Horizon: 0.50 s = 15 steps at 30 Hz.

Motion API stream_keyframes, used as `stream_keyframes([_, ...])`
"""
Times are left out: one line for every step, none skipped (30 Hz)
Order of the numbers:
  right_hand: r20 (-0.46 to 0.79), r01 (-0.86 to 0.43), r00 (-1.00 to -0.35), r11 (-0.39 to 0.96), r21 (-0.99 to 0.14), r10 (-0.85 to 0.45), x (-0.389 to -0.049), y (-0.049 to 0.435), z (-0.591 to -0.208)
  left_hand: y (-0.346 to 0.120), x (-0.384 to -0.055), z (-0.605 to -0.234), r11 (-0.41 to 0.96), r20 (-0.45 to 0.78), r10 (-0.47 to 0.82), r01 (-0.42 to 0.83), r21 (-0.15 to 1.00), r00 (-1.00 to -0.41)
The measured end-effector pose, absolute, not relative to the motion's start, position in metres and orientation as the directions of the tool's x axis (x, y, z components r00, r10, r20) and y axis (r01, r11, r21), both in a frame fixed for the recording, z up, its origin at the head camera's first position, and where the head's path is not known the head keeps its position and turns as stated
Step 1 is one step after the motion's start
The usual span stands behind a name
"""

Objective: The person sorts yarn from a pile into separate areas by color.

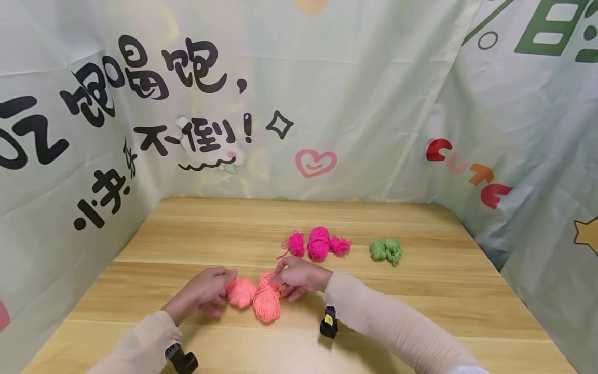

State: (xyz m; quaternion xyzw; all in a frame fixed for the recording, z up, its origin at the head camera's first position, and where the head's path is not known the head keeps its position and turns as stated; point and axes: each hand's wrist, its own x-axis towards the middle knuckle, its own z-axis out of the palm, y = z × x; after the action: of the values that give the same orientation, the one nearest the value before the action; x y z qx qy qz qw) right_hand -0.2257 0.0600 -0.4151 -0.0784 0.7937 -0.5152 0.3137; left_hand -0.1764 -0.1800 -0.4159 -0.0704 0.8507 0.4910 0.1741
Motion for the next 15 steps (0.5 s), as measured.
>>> stream_keyframes([-0.417,0.199,-0.792,0.456,-0.867,-0.446,-0.2252,0.0598,-0.4155,-0.1804,-0.1766,-0.4155,0.519,-0.359,0.046,-0.285,0.806,-0.932])
stream_keyframes([-0.416,0.199,-0.793,0.456,-0.868,-0.445,-0.2248,0.0596,-0.4159,-0.1809,-0.1767,-0.4149,0.527,-0.355,0.040,-0.282,0.802,-0.934])
stream_keyframes([-0.416,0.200,-0.794,0.456,-0.867,-0.443,-0.2244,0.0593,-0.4164,-0.1813,-0.1769,-0.4144,0.533,-0.350,0.038,-0.277,0.799,-0.936])
stream_keyframes([-0.416,0.198,-0.795,0.458,-0.866,-0.443,-0.2241,0.0590,-0.4169,-0.1818,-0.1770,-0.4137,0.538,-0.345,0.036,-0.273,0.798,-0.938])
stream_keyframes([-0.415,0.197,-0.795,0.460,-0.866,-0.442,-0.2238,0.0586,-0.4170,-0.1824,-0.1770,-0.4131,0.544,-0.342,0.033,-0.270,0.795,-0.939])
stream_keyframes([-0.414,0.194,-0.796,0.462,-0.865,-0.442,-0.2236,0.0581,-0.4169,-0.1830,-0.1770,-0.4126,0.549,-0.339,0.033,-0.267,0.792,-0.940])
stream_keyframes([-0.413,0.190,-0.796,0.467,-0.864,-0.441,-0.2232,0.0575,-0.4169,-0.1837,-0.1767,-0.4121,0.554,-0.335,0.030,-0.264,0.790,-0.942])
stream_keyframes([-0.413,0.187,-0.797,0.470,-0.862,-0.441,-0.2229,0.0570,-0.4167,-0.1842,-0.1765,-0.4117,0.556,-0.331,0.028,-0.261,0.789,-0.943])
stream_keyframes([-0.412,0.183,-0.798,0.474,-0.861,-0.440,-0.2227,0.0564,-0.4164,-0.1846,-0.1763,-0.4114,0.557,-0.324,0.027,-0.255,0.790,-0.946])
stream_keyframes([-0.410,0.178,-0.800,0.479,-0.860,-0.439,-0.2225,0.0559,-0.4161,-0.1849,-0.1756,-0.4106,0.565,-0.313,0.030,-0.242,0.789,-0.949])
stream_keyframes([-0.409,0.175,-0.802,0.484,-0.858,-0.436,-0.2224,0.0554,-0.4157,-0.1850,-0.1750,-0.4102,0.576,-0.301,0.032,-0.228,0.785,-0.953])
stream_keyframes([-0.407,0.170,-0.804,0.489,-0.855,-0.433,-0.2224,0.0552,-0.4156,-0.1851,-0.1743,-0.4099,0.590,-0.288,0.037,-0.212,0.780,-0.957])
stream_keyframes([-0.407,0.169,-0.806,0.492,-0.854,-0.430,-0.2223,0.0547,-0.4155,-0.1850,-0.1734,-0.4097,0.605,-0.277,0.044,-0.195,0.772,-0.960])
stream_keyframes([-0.407,0.169,-0.807,0.493,-0.853,-0.428,-0.2223,0.0543,-0.4156,-0.1848,-0.1726,-0.4097,0.621,-0.267,0.052,-0.178,0.763,-0.962])
stream_keyframes([-0.405,0.166,-0.809,0.496,-0.853,-0.426,-0.2223,0.0540,-0.4165,-0.1845,-0.1715,-0.4096,0.637,-0.258,0.058,-0.163,0.753,-0.965])
